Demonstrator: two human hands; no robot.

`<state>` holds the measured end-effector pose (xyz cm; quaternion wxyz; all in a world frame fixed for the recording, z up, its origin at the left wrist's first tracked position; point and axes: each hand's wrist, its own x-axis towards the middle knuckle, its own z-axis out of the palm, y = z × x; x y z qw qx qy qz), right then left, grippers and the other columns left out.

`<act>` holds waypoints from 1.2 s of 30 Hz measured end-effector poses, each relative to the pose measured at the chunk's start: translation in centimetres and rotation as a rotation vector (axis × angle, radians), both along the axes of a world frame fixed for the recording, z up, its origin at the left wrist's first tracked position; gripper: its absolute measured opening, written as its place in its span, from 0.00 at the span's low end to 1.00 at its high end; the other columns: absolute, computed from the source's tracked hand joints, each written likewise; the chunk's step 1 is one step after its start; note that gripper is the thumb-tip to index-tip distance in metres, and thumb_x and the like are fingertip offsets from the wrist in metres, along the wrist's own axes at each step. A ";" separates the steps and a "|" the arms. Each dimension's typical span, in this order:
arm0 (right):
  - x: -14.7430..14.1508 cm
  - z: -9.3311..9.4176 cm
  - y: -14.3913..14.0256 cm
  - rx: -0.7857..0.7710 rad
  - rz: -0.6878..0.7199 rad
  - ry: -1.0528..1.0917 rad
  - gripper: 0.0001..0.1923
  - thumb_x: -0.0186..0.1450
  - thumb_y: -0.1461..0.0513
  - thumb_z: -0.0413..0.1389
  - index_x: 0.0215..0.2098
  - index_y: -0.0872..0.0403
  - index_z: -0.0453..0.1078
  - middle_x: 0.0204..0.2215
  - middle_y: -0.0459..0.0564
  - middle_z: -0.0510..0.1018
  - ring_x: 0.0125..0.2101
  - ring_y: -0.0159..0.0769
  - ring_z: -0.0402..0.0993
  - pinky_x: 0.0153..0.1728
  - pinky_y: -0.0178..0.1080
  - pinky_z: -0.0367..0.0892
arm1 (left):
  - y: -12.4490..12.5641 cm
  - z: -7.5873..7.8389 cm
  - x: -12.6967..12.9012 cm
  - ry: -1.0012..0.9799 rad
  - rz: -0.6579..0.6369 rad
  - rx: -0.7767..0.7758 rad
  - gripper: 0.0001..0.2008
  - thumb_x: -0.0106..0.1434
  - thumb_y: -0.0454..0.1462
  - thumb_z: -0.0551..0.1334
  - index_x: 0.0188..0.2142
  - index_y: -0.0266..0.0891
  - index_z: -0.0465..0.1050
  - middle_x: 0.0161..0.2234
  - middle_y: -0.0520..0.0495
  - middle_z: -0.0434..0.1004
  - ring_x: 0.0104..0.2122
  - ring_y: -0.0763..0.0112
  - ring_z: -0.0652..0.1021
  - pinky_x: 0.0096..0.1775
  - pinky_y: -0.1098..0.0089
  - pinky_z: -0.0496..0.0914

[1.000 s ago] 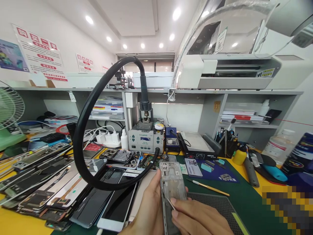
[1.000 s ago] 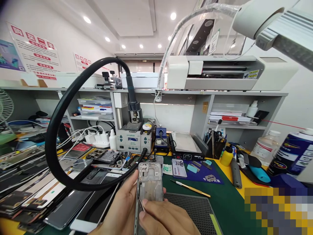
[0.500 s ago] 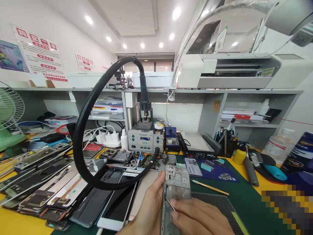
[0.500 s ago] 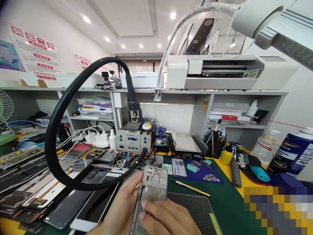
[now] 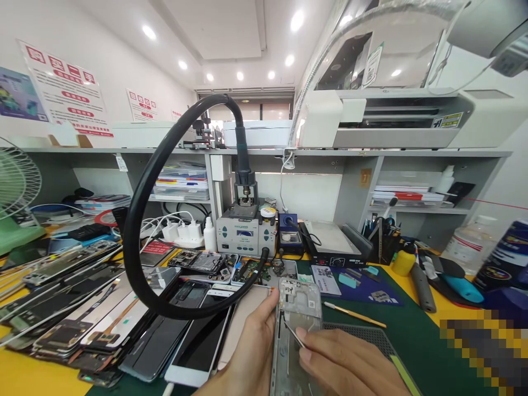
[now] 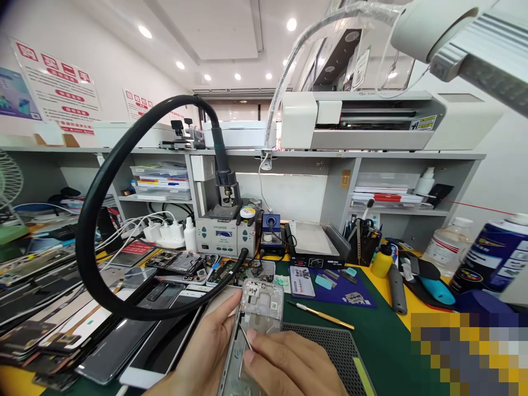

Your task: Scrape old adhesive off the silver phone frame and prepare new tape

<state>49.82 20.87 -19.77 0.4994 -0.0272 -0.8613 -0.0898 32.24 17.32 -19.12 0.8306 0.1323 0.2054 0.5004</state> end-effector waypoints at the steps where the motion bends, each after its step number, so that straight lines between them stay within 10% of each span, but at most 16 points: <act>1: 0.1 0.2 0.1 -0.021 -0.003 0.022 0.16 0.76 0.62 0.48 0.48 0.56 0.78 0.42 0.56 0.87 0.39 0.37 0.86 0.49 0.31 0.77 | 0.0 0.0 0.0 0.007 -0.015 0.007 0.31 0.71 0.55 0.49 0.53 0.33 0.76 0.37 0.38 0.84 0.33 0.54 0.83 0.42 0.62 0.73; 11: 1.0 3.2 1.6 -1.196 -0.196 0.488 0.13 0.64 0.52 0.66 0.37 0.52 0.82 0.25 0.49 0.86 0.27 0.38 0.84 0.30 0.31 0.81 | 0.2 -0.1 -0.1 0.294 -0.038 -0.092 0.40 0.69 0.59 0.46 0.37 0.23 0.80 0.32 0.30 0.83 0.30 0.55 0.83 0.38 0.63 0.75; 20: 1.9 3.7 4.3 -1.443 -0.052 0.572 0.24 0.59 0.49 0.70 0.41 0.61 0.81 0.23 0.53 0.84 0.24 0.37 0.80 0.28 0.35 0.79 | 1.0 -0.2 -1.5 0.531 0.233 -0.095 0.18 0.65 0.45 0.66 0.48 0.35 0.79 0.39 0.40 0.87 0.45 0.51 0.84 0.49 0.60 0.76; 27: 2.4 3.8 5.5 -1.660 0.020 0.607 0.11 0.68 0.60 0.64 0.41 0.62 0.77 0.28 0.51 0.83 0.23 0.31 0.78 0.25 0.33 0.76 | 1.6 -0.4 -1.3 0.656 0.312 -0.079 0.15 0.54 0.39 0.74 0.40 0.34 0.81 0.37 0.38 0.87 0.52 0.45 0.81 0.57 0.56 0.71; 36: 3.0 4.0 5.5 -1.717 0.082 0.601 0.07 0.72 0.62 0.60 0.41 0.59 0.74 0.32 0.45 0.79 0.24 0.28 0.75 0.24 0.32 0.73 | 0.8 -1.5 2.0 0.680 0.264 -0.146 0.16 0.61 0.30 0.65 0.50 0.34 0.69 0.36 0.36 0.85 0.35 0.51 0.85 0.41 0.51 0.79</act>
